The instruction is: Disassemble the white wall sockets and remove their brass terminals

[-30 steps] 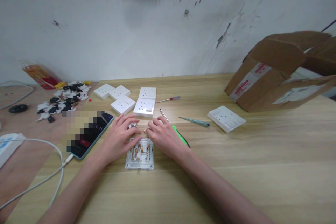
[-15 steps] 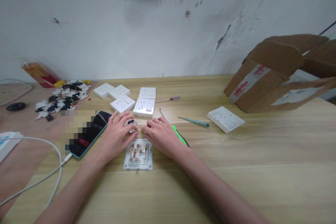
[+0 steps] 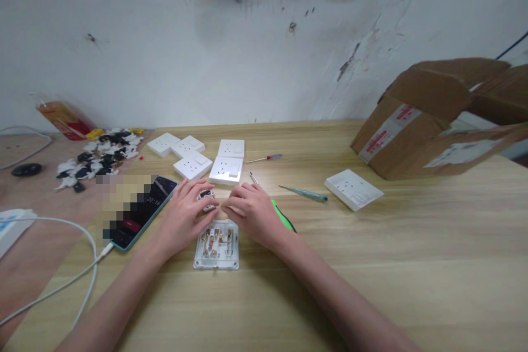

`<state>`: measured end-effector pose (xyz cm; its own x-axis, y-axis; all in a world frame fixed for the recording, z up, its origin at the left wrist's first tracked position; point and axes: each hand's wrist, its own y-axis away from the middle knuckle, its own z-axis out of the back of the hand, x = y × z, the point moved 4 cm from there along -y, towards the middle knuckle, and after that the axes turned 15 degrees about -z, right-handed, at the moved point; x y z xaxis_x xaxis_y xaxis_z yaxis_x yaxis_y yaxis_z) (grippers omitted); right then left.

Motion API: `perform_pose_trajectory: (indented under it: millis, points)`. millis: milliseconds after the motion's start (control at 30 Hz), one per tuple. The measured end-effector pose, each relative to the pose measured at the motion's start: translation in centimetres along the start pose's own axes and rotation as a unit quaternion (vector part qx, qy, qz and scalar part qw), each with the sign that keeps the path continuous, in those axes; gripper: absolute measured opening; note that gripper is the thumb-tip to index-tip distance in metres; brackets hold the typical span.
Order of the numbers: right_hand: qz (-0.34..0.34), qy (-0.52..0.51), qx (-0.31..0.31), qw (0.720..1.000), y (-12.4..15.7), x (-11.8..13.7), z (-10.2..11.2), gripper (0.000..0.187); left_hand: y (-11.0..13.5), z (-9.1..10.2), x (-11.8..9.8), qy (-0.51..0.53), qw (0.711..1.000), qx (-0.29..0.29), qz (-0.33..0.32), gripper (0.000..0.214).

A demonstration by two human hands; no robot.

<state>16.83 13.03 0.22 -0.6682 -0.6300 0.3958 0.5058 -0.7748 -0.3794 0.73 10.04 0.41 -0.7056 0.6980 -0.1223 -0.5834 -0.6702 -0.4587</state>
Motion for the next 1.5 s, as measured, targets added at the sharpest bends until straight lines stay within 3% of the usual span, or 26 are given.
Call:
perform_pose_trajectory:
  millis: [100,267,567,833,1067,1133,1500]
  points:
    - [-0.016,-0.086,-0.009,0.996,0.2,0.2,0.7,0.014,-0.2,0.1,-0.3,0.033,0.999,-0.033,-0.011,0.012]
    - [-0.035,-0.143,0.004,0.989,0.6,0.2,1.5,0.013,-0.4,0.5,-0.7,0.065,0.995,-0.063,-0.031,0.011]
    - [-0.006,-0.092,0.005,0.996,0.9,0.2,2.3,0.013,-0.4,0.5,-1.1,0.057,0.995,-0.061,-0.060,0.012]
    - [0.038,0.043,-0.064,0.996,2.6,2.1,3.8,0.011,-0.3,1.4,-0.8,0.076,0.996,0.007,-0.054,0.014]
    - [0.066,0.141,-0.067,0.985,5.6,3.4,2.3,0.007,0.6,1.4,-0.4,0.126,0.983,0.119,-0.065,0.048]
    - [0.067,0.151,-0.072,0.984,5.8,3.5,1.9,0.007,0.7,1.2,-0.5,0.131,0.980,0.135,-0.061,0.049]
    - [0.069,0.181,-0.056,0.980,5.7,3.4,1.4,0.008,0.8,0.5,-0.6,0.142,0.980,0.126,-0.058,0.044]
